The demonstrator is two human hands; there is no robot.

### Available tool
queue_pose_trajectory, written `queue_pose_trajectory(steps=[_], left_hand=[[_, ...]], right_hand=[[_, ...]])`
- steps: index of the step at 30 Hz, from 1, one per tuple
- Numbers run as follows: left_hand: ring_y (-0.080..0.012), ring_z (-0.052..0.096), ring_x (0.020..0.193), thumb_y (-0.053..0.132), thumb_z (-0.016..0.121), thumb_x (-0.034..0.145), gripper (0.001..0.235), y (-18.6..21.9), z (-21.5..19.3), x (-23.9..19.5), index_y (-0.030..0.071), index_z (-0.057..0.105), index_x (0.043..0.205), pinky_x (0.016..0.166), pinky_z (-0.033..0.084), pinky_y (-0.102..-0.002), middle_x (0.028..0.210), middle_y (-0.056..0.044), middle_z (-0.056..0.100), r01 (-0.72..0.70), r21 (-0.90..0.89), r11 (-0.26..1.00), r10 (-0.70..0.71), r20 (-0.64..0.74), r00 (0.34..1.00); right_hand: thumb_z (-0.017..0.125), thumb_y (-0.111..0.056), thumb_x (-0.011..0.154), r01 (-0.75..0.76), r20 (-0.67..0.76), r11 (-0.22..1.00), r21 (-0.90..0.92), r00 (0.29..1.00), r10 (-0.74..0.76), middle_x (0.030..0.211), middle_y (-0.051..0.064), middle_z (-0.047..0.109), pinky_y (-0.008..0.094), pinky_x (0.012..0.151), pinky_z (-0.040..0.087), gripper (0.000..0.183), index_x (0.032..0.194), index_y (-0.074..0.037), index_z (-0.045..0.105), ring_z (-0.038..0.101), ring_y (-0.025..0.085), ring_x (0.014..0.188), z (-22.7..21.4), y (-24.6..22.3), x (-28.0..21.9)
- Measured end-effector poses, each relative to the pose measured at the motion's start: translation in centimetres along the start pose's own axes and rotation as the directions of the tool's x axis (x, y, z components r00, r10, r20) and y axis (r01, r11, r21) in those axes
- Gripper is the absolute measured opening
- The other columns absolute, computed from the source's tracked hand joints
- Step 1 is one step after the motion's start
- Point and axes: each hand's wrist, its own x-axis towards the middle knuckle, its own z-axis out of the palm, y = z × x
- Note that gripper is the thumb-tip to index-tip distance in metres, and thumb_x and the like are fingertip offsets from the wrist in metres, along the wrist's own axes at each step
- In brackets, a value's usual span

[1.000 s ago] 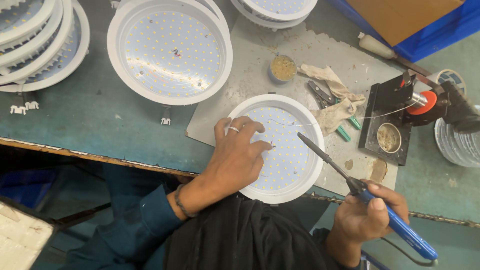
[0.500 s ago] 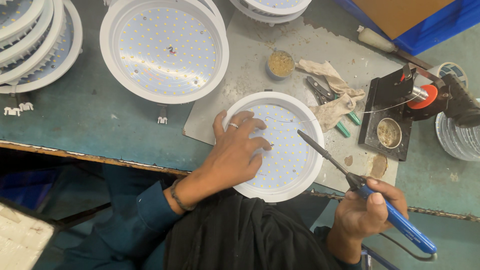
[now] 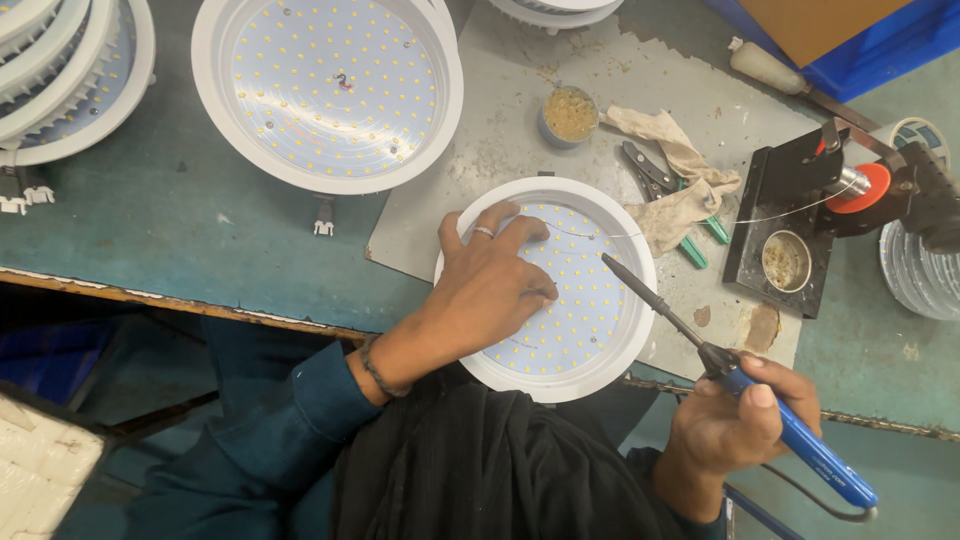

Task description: The person uses a soldering iron to attach wires to the center of circular LED light panels. They handle the panels one at a time, applying solder to the connection points and then placing the finished units into a stack.

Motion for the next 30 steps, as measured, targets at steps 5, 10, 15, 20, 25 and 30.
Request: queue_pose_trajectory(steps=[5,10,15,20,25,30], left_hand=[[-0.0359,0.037,0.137,0.026,0.079,0.077,0.008,-0.1,0.1,-0.2,0.023,0.084,0.081,0.105,0.016,-0.064,0.129,-0.004,0.059,-0.023,0.019,1.000,0.023,-0.031,0.999],[-0.0371,0.039,0.137,0.026,0.076,0.080,0.009,0.2,0.2,-0.3,0.020,0.082,0.081,0.105,0.018,-0.066,0.128,-0.004,0.060,-0.044,0.050,0.998,0.048,-0.068,0.997],[-0.0369,0.042,0.136,0.026,0.073,0.078,0.013,0.3,0.3,-0.2,0.016,0.079,0.075,0.104,0.021,-0.066,0.126,-0.006,0.061,-0.035,0.061,0.998,0.040,-0.098,0.994],[-0.0353,0.043,0.136,0.025,0.072,0.078,0.013,0.3,0.5,0.0,0.014,0.079,0.073,0.104,0.022,-0.064,0.125,-0.004,0.062,-0.013,0.069,0.998,0.020,-0.101,0.995],[-0.0342,0.044,0.136,0.023,0.073,0.079,0.012,-0.1,0.6,-0.1,0.014,0.079,0.075,0.104,0.023,-0.063,0.126,-0.002,0.063,-0.028,0.074,0.997,0.035,-0.096,0.995],[-0.0356,0.042,0.137,0.020,0.072,0.077,0.011,-0.8,0.1,-0.5,0.016,0.082,0.079,0.104,0.022,-0.062,0.131,-0.003,0.064,-0.098,-0.001,0.995,0.098,-0.073,0.993]], right_hand=[[0.062,-0.024,0.096,0.006,-0.002,1.000,-0.003,1.000,-0.006,0.081,0.020,0.060,0.026,0.048,0.043,0.032,0.098,0.008,0.058,0.049,0.019,0.048,0.1,-0.1,-0.1],[0.061,-0.023,0.096,-0.011,-0.007,1.000,-0.002,1.000,0.011,0.078,0.019,0.058,0.026,0.044,0.041,0.031,0.095,0.008,0.058,0.048,0.020,0.048,0.1,-0.2,0.0],[0.061,-0.023,0.095,-0.014,-0.013,1.000,-0.008,1.000,0.013,0.082,0.021,0.060,0.026,0.045,0.041,0.031,0.097,0.008,0.058,0.048,0.020,0.048,0.3,0.0,0.0],[0.062,-0.024,0.095,-0.011,-0.009,1.000,-0.018,1.000,0.010,0.082,0.021,0.060,0.026,0.046,0.040,0.033,0.096,0.008,0.059,0.047,0.020,0.048,0.5,0.2,0.1],[0.062,-0.026,0.095,-0.016,-0.022,0.999,-0.040,1.000,0.016,0.082,0.022,0.061,0.026,0.047,0.040,0.034,0.096,0.008,0.059,0.048,0.020,0.049,0.2,-0.1,0.2],[0.064,-0.025,0.097,0.010,-0.019,1.000,-0.017,1.000,-0.010,0.079,0.020,0.058,0.027,0.048,0.040,0.034,0.095,0.008,0.059,0.050,0.021,0.053,-0.1,-0.2,0.0]])
